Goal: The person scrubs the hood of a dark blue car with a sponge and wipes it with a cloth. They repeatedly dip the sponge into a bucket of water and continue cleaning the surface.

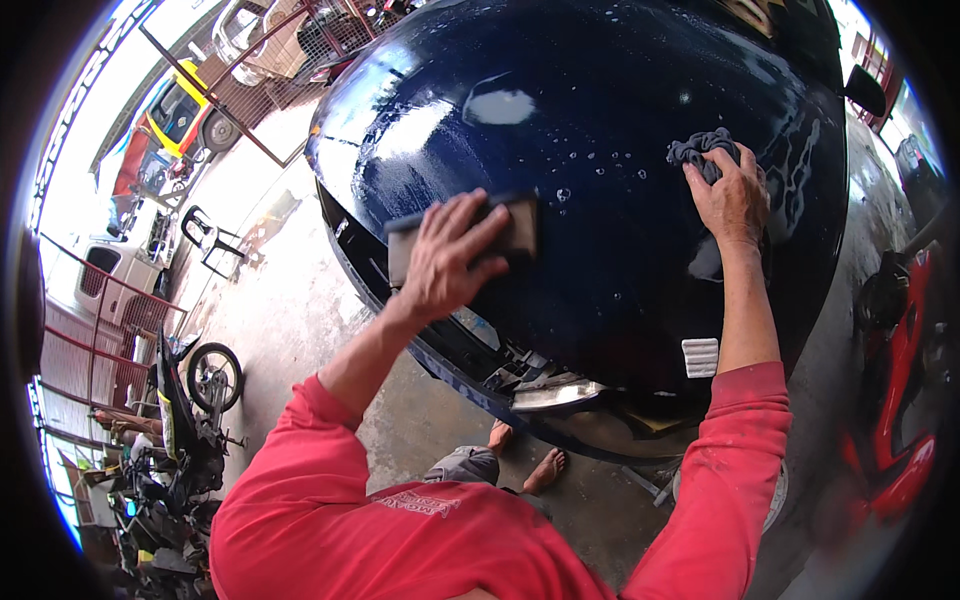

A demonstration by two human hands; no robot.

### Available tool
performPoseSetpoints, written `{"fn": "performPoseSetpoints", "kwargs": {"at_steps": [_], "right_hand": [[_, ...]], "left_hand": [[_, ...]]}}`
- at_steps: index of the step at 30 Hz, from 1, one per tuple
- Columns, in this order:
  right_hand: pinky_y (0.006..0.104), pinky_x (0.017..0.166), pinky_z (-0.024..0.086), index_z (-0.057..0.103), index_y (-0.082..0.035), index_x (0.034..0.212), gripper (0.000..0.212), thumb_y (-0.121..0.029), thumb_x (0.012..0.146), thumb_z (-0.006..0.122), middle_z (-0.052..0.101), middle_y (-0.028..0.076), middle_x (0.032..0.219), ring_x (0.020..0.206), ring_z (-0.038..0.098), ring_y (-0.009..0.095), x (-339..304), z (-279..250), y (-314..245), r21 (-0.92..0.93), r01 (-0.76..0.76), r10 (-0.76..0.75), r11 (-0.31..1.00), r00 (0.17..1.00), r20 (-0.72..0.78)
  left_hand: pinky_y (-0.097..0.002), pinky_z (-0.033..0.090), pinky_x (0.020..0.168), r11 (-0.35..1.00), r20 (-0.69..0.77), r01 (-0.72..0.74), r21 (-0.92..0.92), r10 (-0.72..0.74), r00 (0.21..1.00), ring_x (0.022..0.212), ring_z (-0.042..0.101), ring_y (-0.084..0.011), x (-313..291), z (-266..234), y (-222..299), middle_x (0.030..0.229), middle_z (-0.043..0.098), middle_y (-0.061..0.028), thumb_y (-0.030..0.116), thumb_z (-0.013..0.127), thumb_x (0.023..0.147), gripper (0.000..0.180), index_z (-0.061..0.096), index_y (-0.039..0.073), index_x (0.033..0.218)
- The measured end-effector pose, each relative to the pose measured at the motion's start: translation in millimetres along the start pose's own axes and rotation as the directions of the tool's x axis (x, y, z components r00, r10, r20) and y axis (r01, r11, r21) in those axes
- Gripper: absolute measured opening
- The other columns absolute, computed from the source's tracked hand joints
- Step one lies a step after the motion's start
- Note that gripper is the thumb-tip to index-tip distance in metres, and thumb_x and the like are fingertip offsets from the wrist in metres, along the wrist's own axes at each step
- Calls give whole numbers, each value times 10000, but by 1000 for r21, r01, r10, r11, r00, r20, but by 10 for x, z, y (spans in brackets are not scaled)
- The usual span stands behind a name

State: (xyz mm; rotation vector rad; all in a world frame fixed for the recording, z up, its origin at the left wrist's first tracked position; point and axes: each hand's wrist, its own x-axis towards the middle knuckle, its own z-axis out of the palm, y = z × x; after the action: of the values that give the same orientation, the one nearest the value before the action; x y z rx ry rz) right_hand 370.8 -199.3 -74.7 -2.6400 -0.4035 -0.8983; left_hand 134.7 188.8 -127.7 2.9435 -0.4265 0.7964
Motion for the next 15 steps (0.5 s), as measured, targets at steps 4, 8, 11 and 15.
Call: {"fn": "performPoseSetpoints", "kwargs": {"at_steps": [4, 8, 11, 15], "right_hand": [[528, 1071, 588, 816, -205, 1141, 307, -441, 952, 864, 673, 95, 1450, 1319, 677, 384, -22, 55, -5, -26, 26, -28, 999, 997, -76], [515, 1091, 586, 825, -203, 1138, 304, -433, 946, 876, 670, 98, 1465, 1329, 674, 378, -44, 48, 5, -2, 34, -34, 999, 991, -128], [509, 1089, 584, 816, -198, 1151, 313, -439, 958, 867, 665, 102, 1481, 1331, 674, 375, -44, 37, -10, -31, 26, -28, 999, 995, -99], [512, 1090, 576, 805, -192, 1163, 316, -427, 960, 865, 658, 107, 1500, 1330, 671, 384, -5, 54, -14, -23, 32, -35, 999, 993, -117]], "left_hand": [[-634, 320, 1323, 975, 30, -185, -123, 190, 981, 1602, 458, -411, 151, -198, -175, 1730, 485, -185, 600, 742, 1002, 802, 540, 240, 1690], [-562, 382, 1283, 959, 126, 275, 71, -282, 951, 1533, 510, -442, 1353, -48, -1692, 1667, 546, -244, 544, 588, 1128, 595, 633, 162, 1582], [-624, 361, 1283, 969, -56, 246, 35, -244, 968, 1537, 510, -442, 1042, 139, -1463, 1681, 538, -224, 555, 624, 1107, 608, 622, 193, 1595], [-623, 318, 1329, 980, 36, -159, -123, 164, 986, 1592, 475, -403, -60, -69, -701, 1732, 490, -180, 589, 750, 1007, 771, 558, 253, 1674]]}}
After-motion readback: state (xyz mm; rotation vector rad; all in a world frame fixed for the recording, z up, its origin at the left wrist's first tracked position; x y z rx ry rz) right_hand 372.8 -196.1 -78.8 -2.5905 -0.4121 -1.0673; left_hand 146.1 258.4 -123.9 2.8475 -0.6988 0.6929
